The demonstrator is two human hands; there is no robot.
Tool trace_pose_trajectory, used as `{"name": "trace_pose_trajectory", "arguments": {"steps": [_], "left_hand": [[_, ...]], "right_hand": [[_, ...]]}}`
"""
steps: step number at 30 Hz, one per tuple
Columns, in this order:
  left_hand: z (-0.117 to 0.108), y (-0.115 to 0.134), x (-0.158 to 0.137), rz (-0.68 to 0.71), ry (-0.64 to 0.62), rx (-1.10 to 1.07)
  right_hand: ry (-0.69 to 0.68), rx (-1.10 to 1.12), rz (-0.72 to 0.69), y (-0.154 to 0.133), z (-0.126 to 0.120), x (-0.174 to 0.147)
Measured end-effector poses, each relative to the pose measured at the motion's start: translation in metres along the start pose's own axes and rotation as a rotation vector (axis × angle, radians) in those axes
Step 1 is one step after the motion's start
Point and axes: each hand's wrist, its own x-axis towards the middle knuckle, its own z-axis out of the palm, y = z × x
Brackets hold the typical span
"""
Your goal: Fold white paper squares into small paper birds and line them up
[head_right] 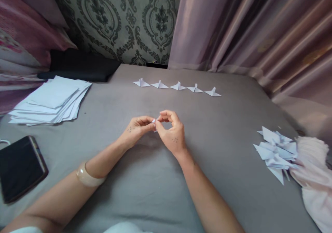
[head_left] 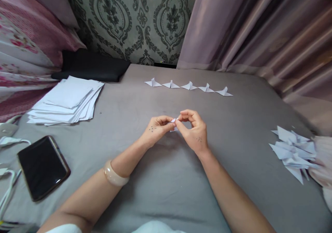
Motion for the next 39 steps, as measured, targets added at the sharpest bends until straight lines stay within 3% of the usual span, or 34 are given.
{"name": "trace_pose_trajectory", "arguments": {"steps": [6,11,16,39], "left_hand": [[0.002,-0.001,0.001,0.036,-0.008,-0.089],[0.002,-0.002,0.002,0.125,-0.019,-0.098],[0.001,-0.003,0.002,0.109,-0.016,-0.051],[0.002,-0.004,-0.001,0.168,-0.033,0.056]], "right_hand": [[-0.007,0.088,0.109,0.005,-0.006,0.005],[-0.125,0.092,0.099,0.007,-0.011,0.008],[-0.188,0.066,0.101,0.005,-0.013,0.008],[0.000,-0.045,0.043,0.006,0.006,-0.002]]}}
